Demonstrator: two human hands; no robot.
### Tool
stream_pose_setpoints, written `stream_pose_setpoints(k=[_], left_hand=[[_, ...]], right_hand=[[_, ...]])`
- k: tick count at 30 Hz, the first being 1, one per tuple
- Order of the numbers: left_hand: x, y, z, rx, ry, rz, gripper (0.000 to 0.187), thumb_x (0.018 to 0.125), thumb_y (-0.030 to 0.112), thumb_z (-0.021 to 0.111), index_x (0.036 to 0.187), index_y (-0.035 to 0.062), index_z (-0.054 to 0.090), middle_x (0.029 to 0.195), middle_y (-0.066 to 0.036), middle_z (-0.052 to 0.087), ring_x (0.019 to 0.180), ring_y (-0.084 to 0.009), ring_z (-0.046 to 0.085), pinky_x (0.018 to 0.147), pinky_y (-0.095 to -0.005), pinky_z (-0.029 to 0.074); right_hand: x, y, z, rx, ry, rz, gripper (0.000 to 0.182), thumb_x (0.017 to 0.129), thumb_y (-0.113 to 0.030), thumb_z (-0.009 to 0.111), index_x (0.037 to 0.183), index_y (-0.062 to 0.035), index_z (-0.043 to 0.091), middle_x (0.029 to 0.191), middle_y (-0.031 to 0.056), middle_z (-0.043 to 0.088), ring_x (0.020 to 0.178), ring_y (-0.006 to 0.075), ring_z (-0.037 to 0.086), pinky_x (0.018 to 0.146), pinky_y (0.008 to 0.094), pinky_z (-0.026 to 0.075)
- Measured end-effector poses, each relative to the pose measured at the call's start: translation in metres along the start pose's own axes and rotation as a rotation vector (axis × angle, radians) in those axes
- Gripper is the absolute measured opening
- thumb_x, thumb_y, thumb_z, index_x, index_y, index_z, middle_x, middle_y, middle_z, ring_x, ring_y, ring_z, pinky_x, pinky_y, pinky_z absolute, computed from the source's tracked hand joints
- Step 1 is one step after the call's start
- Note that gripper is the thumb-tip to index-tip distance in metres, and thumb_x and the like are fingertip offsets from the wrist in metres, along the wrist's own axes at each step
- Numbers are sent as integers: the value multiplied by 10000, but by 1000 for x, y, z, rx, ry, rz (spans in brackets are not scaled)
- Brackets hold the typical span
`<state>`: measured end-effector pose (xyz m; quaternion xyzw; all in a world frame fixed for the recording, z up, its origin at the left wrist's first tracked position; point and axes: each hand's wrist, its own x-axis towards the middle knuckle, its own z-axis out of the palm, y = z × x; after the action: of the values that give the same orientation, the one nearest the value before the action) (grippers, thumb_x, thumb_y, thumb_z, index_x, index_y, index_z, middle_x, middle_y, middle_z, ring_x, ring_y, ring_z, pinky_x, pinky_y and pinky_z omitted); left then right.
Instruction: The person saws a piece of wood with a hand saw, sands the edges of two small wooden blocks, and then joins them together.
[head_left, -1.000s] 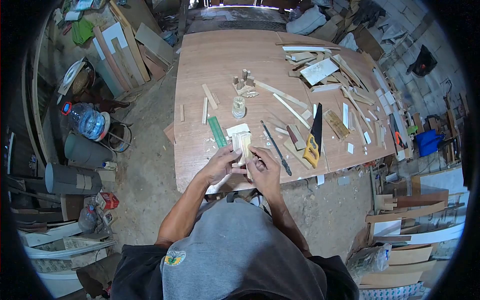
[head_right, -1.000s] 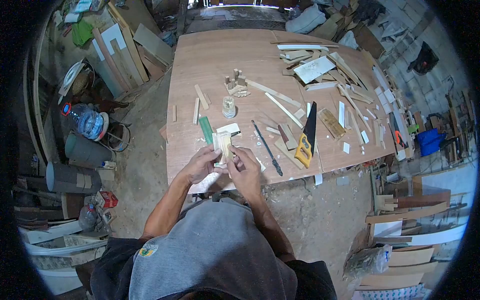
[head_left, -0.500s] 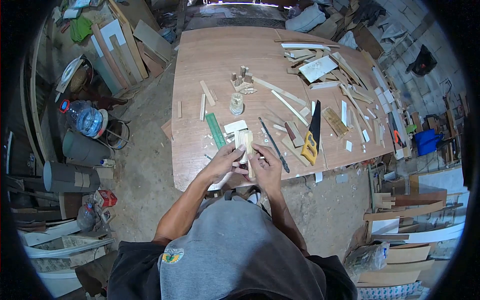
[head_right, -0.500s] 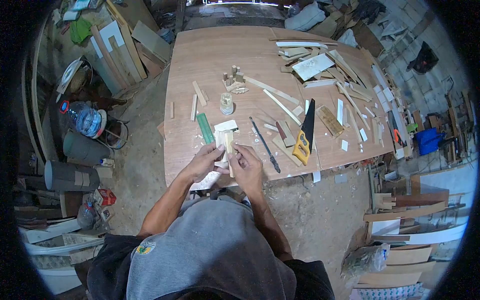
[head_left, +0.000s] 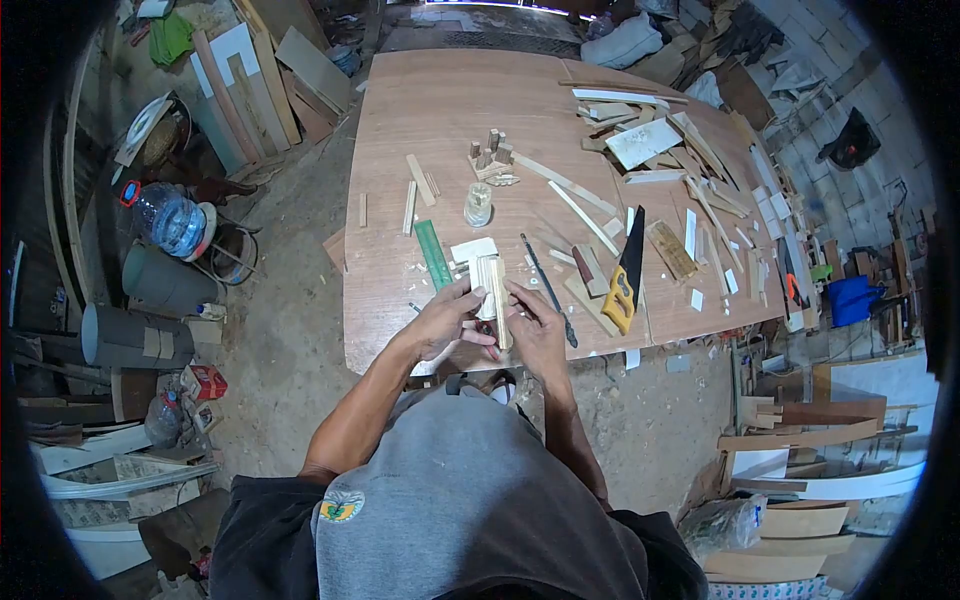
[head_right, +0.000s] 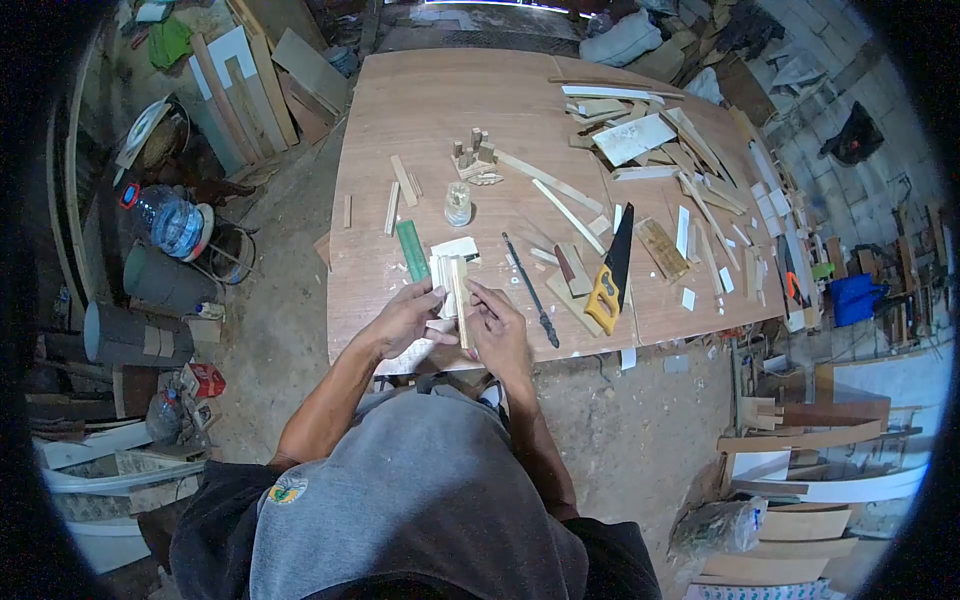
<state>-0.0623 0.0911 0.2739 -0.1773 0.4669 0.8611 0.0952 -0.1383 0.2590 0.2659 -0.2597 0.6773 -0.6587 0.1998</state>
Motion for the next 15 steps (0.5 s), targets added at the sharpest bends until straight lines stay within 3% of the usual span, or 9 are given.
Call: stream_pose_setpoints(k=[3, 5, 7, 8, 10, 15], left_hand=[[1, -4, -5, -64, -40, 31, 439, 1026, 264, 479, 1401, 42, 420, 1143, -55, 561, 1052, -178, 596, 842, -454, 616], [0, -5, -8, -135, -76, 33, 458, 1021, 218, 471, 1429, 33, 376, 1259, -108, 550, 1118, -235, 608, 871, -484, 601], [-3, -4, -6, -194, -102, 63, 471, 1015, 194, 469, 1441, 32, 352, 1305, -133, 530, 1145, -264, 602, 901, -490, 586], [-5, -4, -6, -255, -126, 94, 486, 1009, 170, 467, 1453, 30, 329, 1351, -159, 510, 1173, -294, 597, 930, -495, 570], [-4, -7, -8, -313, -169, 122, 499, 1002, 159, 471, 1459, 29, 318, 1371, -172, 494, 1198, -308, 581, 960, -495, 551], [-6, -10, -10, -417, -270, 186, 528, 989, 155, 487, 1466, 27, 300, 1382, -188, 485, 1243, -325, 548, 1006, -481, 516]], right_hand=[[-1, -8, 5, 3, 26, -4, 422, 880, 71, 577, 1296, 7, 605, 1090, 88, 575, 860, 98, 560, 759, 224, 510], [-2, -13, 7, 13, 40, 18, 416, 868, 52, 610, 1281, 4, 618, 1077, 86, 592, 823, 92, 563, 724, 223, 508], [-3, -14, 6, -186, 31, -9, 401, 870, -7, 659, 1269, 8, 619, 1156, 115, 625, 987, 131, 590, 827, 256, 511], [-3, -13, 8, -183, 38, -10, 401, 870, -7, 659, 1269, 8, 619, 1156, 115, 625, 987, 131, 590, 827, 256, 511], [-3, -13, 14, -284, 142, -271, 423, 804, -2, 710, 1224, -28, 662, 1034, 113, 648, 748, 115, 581, 631, 235, 496], [-13, -35, 21, -350, 187, -257, 376, 795, -1, 720, 1168, -19, 675, 1044, 123, 646, 808, 163, 628, 691, 274, 523]])
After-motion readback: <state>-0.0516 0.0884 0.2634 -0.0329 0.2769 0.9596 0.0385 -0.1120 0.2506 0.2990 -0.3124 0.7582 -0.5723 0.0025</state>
